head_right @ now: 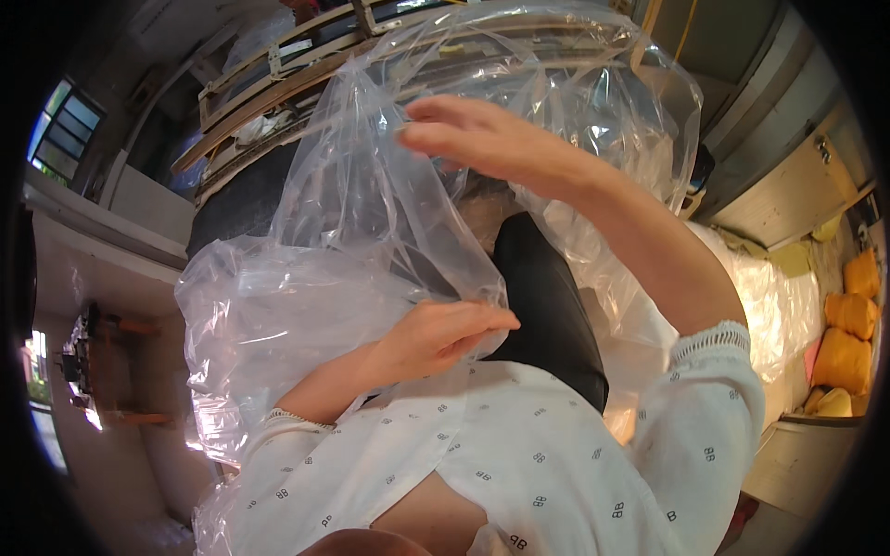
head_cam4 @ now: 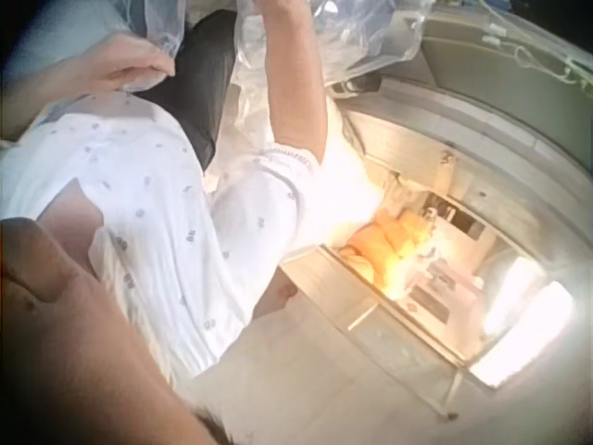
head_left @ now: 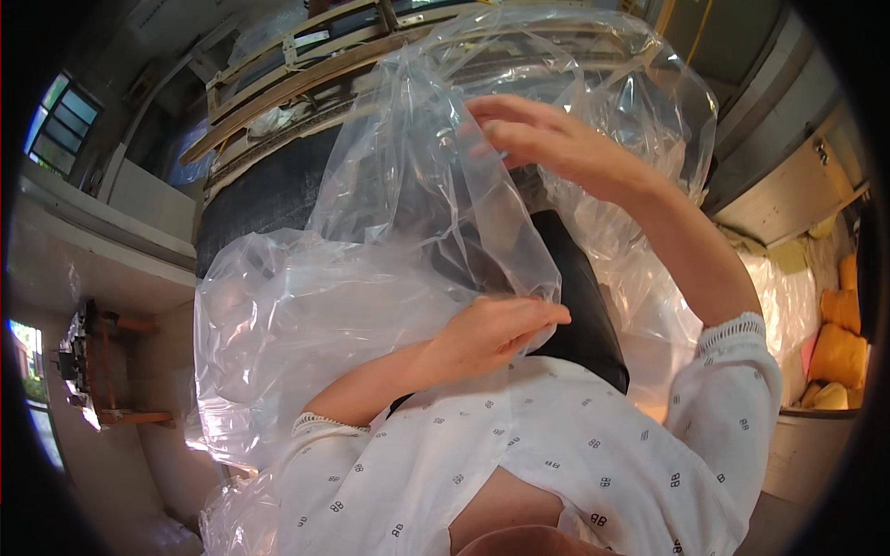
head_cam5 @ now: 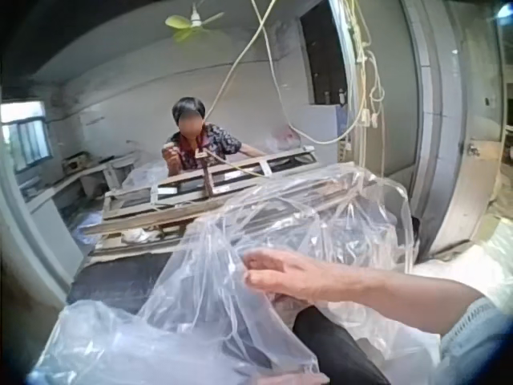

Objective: Wrapping a large gray cushioned furniture component, such as a headboard or sofa section, in large plastic bags.

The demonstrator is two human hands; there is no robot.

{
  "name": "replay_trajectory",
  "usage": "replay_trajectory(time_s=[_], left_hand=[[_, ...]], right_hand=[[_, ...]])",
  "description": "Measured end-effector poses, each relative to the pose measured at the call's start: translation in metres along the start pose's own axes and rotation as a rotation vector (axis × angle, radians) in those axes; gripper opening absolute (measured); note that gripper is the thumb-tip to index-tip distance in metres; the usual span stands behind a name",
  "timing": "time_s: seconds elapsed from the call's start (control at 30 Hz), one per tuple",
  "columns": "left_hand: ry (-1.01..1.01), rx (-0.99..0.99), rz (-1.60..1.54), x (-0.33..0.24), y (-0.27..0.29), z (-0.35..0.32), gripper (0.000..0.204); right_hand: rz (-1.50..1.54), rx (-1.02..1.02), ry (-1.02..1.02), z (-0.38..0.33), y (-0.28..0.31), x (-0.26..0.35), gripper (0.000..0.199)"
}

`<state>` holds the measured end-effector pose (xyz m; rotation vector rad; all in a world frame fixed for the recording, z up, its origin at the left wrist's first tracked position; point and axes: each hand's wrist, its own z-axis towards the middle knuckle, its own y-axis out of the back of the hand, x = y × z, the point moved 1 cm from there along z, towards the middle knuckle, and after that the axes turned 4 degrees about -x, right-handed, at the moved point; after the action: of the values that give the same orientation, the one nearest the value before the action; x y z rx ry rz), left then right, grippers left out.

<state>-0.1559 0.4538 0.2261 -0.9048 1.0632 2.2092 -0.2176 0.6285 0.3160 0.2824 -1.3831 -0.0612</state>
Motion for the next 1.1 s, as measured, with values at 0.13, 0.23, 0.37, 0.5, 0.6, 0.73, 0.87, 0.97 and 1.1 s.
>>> replay_trajectory(time_s=[0.13, 0.23, 0.37, 0.5, 0.6, 0.73, 0.87, 0.97, 1.1], left_hand=[[0.053, 0.055, 0.112, 0.022, -0.038, 0.003, 0.031], [0.141, 0.149, 0.197, 0.005, -0.044, -0.004, 0.039], [-0.056, -0.196, 0.511, -0.054, 0.014, 0.002, 0.043], [0.289, -0.539, 1.428, -0.075, 0.096, -0.019, 0.019], [0.902, -0.414, 1.157, -0.045, 0.103, -0.075, 0.017], [0.837, 0.331, 0.385, -0.031, 0.061, -0.093, 0.015], [0.612, -0.117, 0.291, -0.034, 0.105, -0.012, 0.017], [0.076, -0.366, 0.616, -0.042, 0.122, 0.066, 0.022], [0.026, -0.117, 0.357, -0.022, 0.127, 0.091, 0.018]], right_hand=[[0.097, -0.029, 0.019, 0.022, -0.02, -0.011, 0.036], [0.188, 0.005, 0.098, 0.037, -0.022, -0.028, 0.026], [0.22, 0.053, 0.14, 0.012, -0.019, -0.032, 0.024], [0.146, -0.066, 0.197, -0.016, -0.014, -0.037, 0.025], [0.033, -0.108, 0.258, -0.018, -0.017, -0.041, 0.022], [-0.1, -0.138, 0.38, -0.019, -0.02, -0.036, 0.021], [-0.152, -0.166, 0.362, -0.028, -0.019, -0.038, 0.019], [-0.225, -0.174, 0.432, -0.034, -0.019, -0.036, 0.018], [-0.227, -0.104, 0.306, -0.036, -0.02, -0.022, 0.019]])
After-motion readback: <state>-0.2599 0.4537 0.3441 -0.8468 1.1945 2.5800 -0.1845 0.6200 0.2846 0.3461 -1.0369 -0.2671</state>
